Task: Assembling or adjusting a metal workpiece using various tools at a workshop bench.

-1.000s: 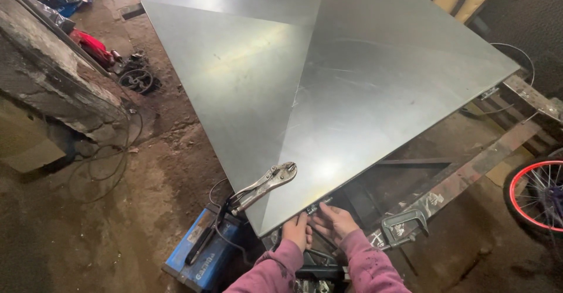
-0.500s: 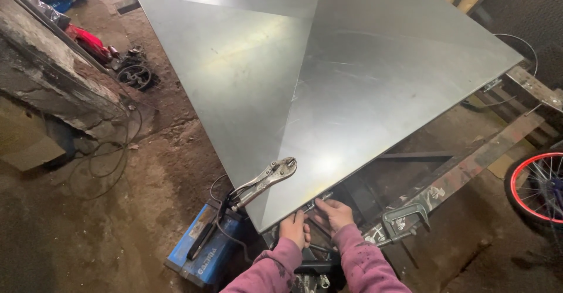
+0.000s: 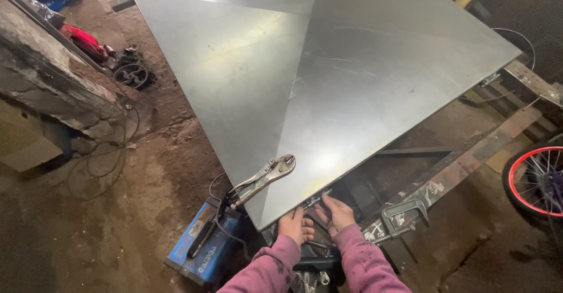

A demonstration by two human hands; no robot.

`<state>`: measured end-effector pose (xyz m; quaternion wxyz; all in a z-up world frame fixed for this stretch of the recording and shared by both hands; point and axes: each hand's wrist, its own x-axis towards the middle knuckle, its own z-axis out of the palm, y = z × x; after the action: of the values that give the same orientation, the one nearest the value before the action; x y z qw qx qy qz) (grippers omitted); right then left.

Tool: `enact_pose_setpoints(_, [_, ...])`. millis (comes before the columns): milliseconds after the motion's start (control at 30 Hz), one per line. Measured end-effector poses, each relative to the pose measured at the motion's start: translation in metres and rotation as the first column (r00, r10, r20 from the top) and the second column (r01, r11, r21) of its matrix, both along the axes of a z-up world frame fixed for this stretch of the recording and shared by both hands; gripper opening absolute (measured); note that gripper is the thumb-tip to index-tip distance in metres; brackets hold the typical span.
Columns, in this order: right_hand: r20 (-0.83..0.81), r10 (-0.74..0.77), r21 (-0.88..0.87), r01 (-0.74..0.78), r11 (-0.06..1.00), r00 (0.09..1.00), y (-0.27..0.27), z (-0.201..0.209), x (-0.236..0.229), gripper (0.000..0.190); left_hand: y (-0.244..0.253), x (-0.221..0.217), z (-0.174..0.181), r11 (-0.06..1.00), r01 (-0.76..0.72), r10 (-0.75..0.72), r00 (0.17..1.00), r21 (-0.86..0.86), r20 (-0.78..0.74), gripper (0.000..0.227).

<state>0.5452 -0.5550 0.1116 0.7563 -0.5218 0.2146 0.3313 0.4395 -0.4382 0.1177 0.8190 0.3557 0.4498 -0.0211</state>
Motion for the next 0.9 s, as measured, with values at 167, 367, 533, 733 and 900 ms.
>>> enact_pose_setpoints(167, [-0.149, -0.027, 0.056, 0.035, 0.998, 0.989, 0.000, 0.017, 0.003, 0.042, 0.001, -0.002, 0.000, 1.000, 0.025, -0.025, 1.000, -0.005, 0.008, 0.041])
enact_pose_setpoints(367, [-0.037, 0.041, 0.033, -0.040, 0.999, 0.998, 0.000, -0.002, -0.001, 0.032, 0.001, -0.005, -0.006, 1.000, 0.019, -0.019, 0.999, -0.005, 0.028, 0.042])
enact_pose_setpoints(533, [-0.067, -0.001, 0.032, 0.003, 0.999, 0.998, 0.002, -0.006, -0.004, 0.028, 0.001, -0.005, -0.010, 1.000, 0.010, -0.010, 0.999, 0.005, 0.033, 0.041])
enact_pose_setpoints(733, [-0.033, -0.040, 0.020, 0.040, 0.999, 0.999, 0.007, -0.004, -0.007, 0.028, 0.003, -0.009, -0.007, 1.000, 0.005, -0.005, 1.000, -0.009, 0.014, 0.042])
enact_pose_setpoints(900, [-0.049, -0.077, -0.011, 0.076, 0.997, 0.996, 0.013, -0.004, -0.009, 0.031, 0.001, -0.011, -0.012, 1.000, -0.001, 0.001, 1.000, 0.013, 0.001, 0.040])
